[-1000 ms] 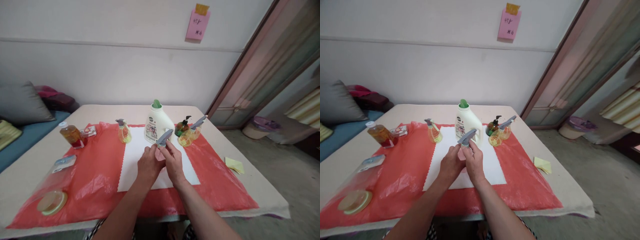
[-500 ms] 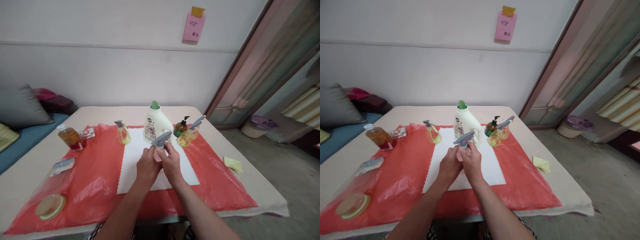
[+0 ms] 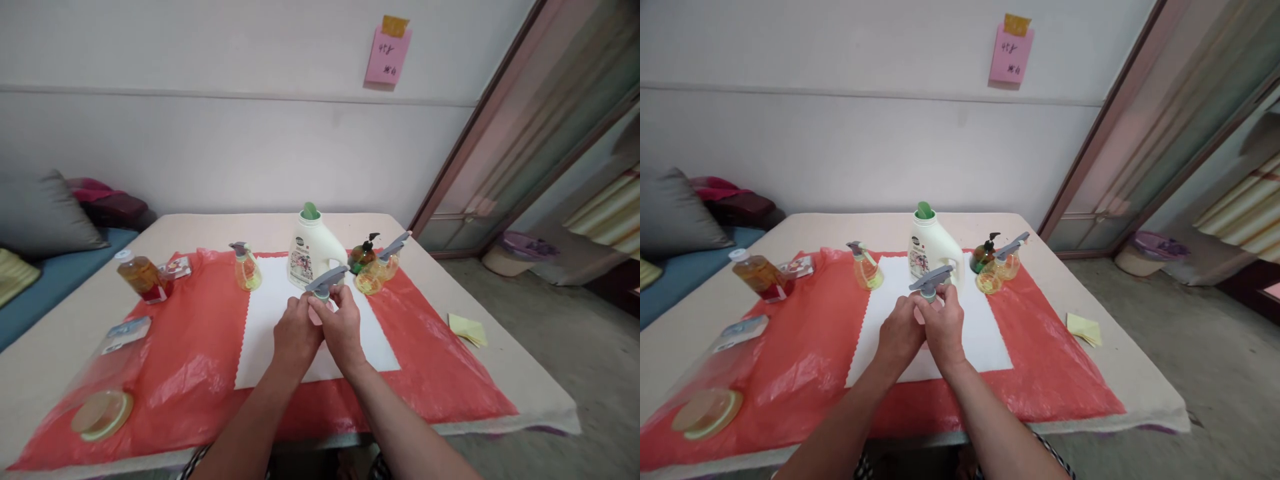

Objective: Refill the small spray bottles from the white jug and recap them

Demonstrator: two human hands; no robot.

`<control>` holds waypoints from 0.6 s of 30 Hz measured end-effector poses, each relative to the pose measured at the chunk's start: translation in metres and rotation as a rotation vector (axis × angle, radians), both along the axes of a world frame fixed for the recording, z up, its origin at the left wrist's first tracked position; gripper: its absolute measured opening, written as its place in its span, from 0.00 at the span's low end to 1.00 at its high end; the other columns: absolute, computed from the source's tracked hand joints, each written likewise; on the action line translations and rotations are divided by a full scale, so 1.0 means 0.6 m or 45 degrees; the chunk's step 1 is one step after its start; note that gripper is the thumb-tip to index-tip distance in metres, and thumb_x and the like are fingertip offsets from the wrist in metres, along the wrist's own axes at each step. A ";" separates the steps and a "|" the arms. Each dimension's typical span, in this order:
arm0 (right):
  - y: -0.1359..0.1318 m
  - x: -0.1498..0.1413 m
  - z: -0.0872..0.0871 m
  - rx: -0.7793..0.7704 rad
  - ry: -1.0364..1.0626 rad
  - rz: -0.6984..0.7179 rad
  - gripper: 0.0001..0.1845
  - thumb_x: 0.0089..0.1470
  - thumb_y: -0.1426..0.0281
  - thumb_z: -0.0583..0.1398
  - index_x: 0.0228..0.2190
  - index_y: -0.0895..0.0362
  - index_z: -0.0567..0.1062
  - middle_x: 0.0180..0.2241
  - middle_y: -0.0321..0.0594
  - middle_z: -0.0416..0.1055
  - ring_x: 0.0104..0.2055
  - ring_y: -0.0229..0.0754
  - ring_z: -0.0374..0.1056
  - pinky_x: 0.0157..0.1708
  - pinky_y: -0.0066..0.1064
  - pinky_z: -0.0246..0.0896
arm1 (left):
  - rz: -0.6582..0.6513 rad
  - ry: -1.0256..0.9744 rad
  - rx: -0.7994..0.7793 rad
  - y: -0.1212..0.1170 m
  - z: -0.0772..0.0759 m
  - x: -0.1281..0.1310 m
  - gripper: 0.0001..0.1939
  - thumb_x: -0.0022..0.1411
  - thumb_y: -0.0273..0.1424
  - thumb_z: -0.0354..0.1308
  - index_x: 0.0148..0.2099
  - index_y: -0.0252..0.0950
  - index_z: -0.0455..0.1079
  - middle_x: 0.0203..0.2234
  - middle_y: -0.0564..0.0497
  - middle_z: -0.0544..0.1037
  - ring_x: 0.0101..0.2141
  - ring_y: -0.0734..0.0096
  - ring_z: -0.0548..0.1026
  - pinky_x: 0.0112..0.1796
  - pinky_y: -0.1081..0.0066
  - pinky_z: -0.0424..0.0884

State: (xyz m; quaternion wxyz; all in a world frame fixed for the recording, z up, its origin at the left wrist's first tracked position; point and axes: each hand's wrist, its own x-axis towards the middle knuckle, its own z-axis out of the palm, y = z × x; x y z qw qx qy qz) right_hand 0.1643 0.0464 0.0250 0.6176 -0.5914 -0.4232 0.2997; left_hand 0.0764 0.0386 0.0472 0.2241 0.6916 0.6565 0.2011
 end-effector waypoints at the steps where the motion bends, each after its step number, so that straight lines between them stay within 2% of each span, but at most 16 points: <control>1: 0.001 -0.001 -0.001 -0.012 -0.007 -0.046 0.20 0.39 0.60 0.68 0.34 0.53 0.70 0.35 0.36 0.75 0.40 0.46 0.70 0.45 0.39 0.64 | -0.003 0.019 -0.001 0.000 0.000 0.000 0.14 0.68 0.41 0.50 0.50 0.41 0.67 0.42 0.47 0.72 0.38 0.61 0.77 0.31 0.68 0.62; 3: -0.001 -0.002 0.001 0.003 -0.005 -0.067 0.21 0.39 0.61 0.68 0.35 0.53 0.70 0.36 0.37 0.75 0.42 0.46 0.70 0.46 0.39 0.64 | -0.016 0.025 0.001 0.000 0.001 0.000 0.14 0.68 0.41 0.50 0.50 0.41 0.67 0.42 0.47 0.72 0.38 0.61 0.77 0.31 0.68 0.62; 6: -0.010 0.000 0.007 0.080 0.024 0.097 0.21 0.48 0.60 0.63 0.44 0.54 0.72 0.44 0.40 0.76 0.48 0.46 0.70 0.51 0.39 0.62 | -0.021 -0.031 0.029 0.001 -0.001 -0.001 0.16 0.67 0.39 0.52 0.55 0.44 0.65 0.41 0.49 0.72 0.39 0.62 0.77 0.32 0.69 0.62; 8: -0.013 0.000 0.007 0.094 0.029 0.189 0.19 0.53 0.60 0.59 0.46 0.54 0.73 0.43 0.40 0.77 0.48 0.46 0.70 0.51 0.39 0.62 | -0.023 -0.046 0.046 0.001 -0.003 -0.001 0.17 0.67 0.37 0.52 0.57 0.45 0.64 0.41 0.49 0.72 0.38 0.63 0.77 0.32 0.69 0.63; 11: -0.008 0.000 0.003 0.038 -0.004 0.104 0.18 0.49 0.59 0.62 0.41 0.55 0.73 0.39 0.40 0.77 0.44 0.47 0.71 0.49 0.40 0.63 | -0.033 0.007 0.051 0.002 -0.007 -0.001 0.14 0.69 0.38 0.50 0.54 0.42 0.66 0.41 0.48 0.72 0.38 0.62 0.77 0.31 0.68 0.63; 15: -0.001 0.001 0.000 -0.021 -0.022 0.002 0.21 0.41 0.59 0.67 0.37 0.54 0.71 0.38 0.39 0.76 0.44 0.48 0.71 0.47 0.40 0.64 | -0.034 0.037 0.020 0.002 -0.005 -0.001 0.13 0.69 0.42 0.50 0.49 0.41 0.67 0.41 0.48 0.72 0.38 0.63 0.76 0.32 0.69 0.63; 18: -0.004 0.003 0.005 0.043 -0.038 0.091 0.18 0.47 0.59 0.64 0.39 0.54 0.72 0.39 0.39 0.77 0.44 0.46 0.71 0.47 0.37 0.64 | -0.040 -0.007 0.015 0.002 -0.001 -0.001 0.13 0.69 0.41 0.49 0.51 0.42 0.66 0.41 0.49 0.72 0.38 0.63 0.76 0.32 0.69 0.63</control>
